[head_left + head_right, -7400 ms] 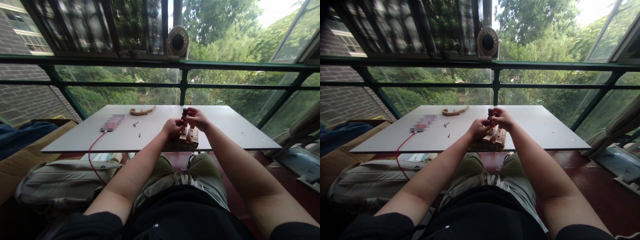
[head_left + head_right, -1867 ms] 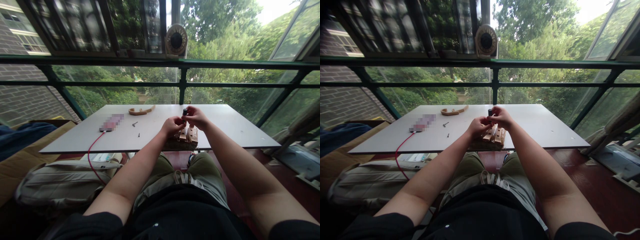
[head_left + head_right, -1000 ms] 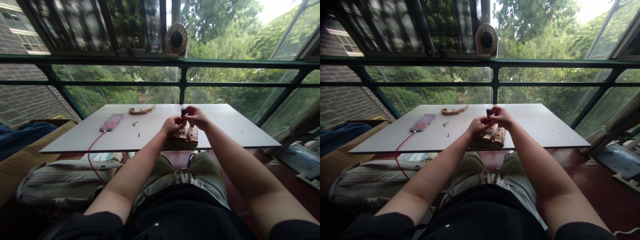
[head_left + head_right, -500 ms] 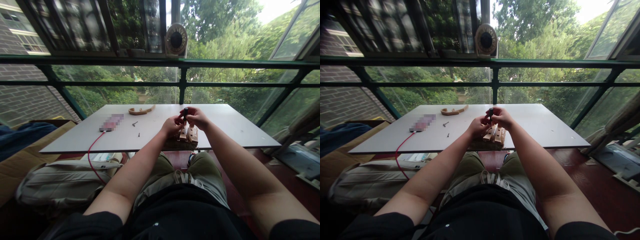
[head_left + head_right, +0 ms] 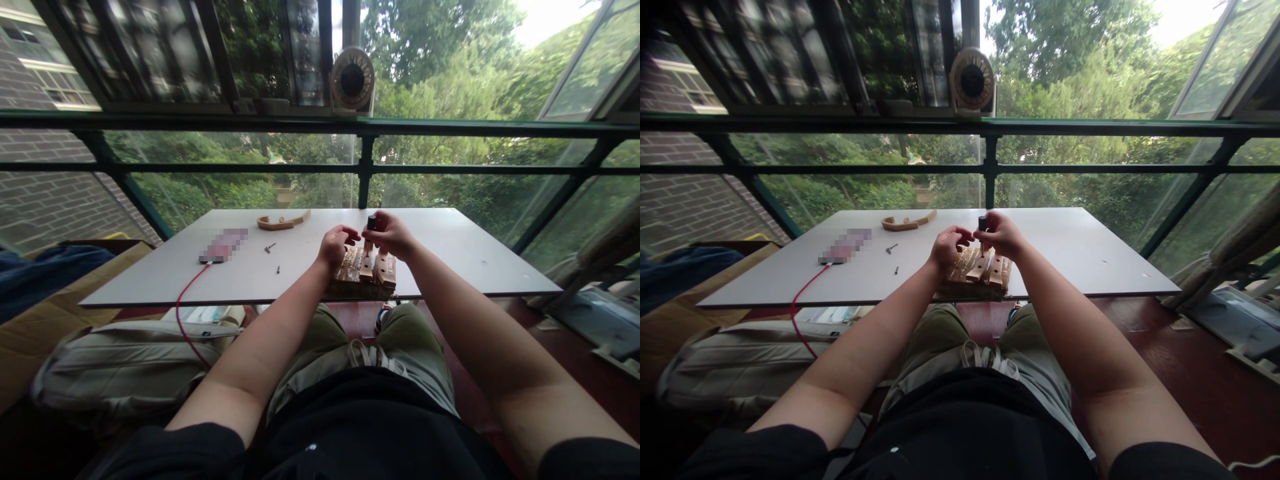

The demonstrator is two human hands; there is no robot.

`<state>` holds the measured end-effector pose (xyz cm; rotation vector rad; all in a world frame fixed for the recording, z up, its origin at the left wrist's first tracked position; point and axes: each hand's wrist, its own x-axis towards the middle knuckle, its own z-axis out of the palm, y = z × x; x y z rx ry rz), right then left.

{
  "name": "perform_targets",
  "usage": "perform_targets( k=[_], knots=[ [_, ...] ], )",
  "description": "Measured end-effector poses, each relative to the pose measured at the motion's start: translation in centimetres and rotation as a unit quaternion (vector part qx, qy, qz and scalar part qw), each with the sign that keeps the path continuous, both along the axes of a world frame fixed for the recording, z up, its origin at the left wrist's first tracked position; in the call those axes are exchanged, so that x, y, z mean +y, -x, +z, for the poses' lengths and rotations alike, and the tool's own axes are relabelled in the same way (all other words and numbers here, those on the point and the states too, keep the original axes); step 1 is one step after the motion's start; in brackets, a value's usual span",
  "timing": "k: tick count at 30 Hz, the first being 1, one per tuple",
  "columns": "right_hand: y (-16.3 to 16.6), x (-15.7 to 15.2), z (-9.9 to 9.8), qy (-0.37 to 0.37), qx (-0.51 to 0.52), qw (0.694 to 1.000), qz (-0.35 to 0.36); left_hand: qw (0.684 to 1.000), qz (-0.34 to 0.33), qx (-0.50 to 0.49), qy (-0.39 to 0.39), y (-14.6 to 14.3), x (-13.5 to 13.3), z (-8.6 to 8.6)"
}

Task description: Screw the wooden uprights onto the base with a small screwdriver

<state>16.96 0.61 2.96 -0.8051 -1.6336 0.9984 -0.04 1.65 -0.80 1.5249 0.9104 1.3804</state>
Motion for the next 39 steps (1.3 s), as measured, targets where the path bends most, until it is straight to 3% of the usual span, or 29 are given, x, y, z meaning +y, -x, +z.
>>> perform_targets(
  k=[4,14,19,25,33,39],
  knots=[
    [0.0,0.1,-0.1,0.005,-0.005,1.000,0.006,0.999,0.029,-0.017,0.017,0.1,0.2,0.0],
    [-0.2,-0.1,0.1,0.011,0.012,0.999,0.040,0.998,0.009,0.063,-0.024,-0.3,0.2,-0.2],
    [-0.1,-0.3,0.3,0.016,0.002,1.000,0.012,0.994,0.005,0.099,-0.048,-0.2,0.4,-0.4],
    [-0.2,-0.2,0.2,0.025,-0.014,1.000,-0.010,0.984,-0.042,0.151,-0.079,-0.2,0.6,-0.7],
    [0.0,-0.1,0.1,0.002,-0.013,1.000,-0.019,0.980,-0.101,0.145,-0.096,-0.3,0.7,-1.0],
    [-0.3,-0.1,0.1,-0.003,0.006,0.999,0.045,0.982,-0.107,0.133,-0.084,-0.4,0.2,-1.0]
  ],
)
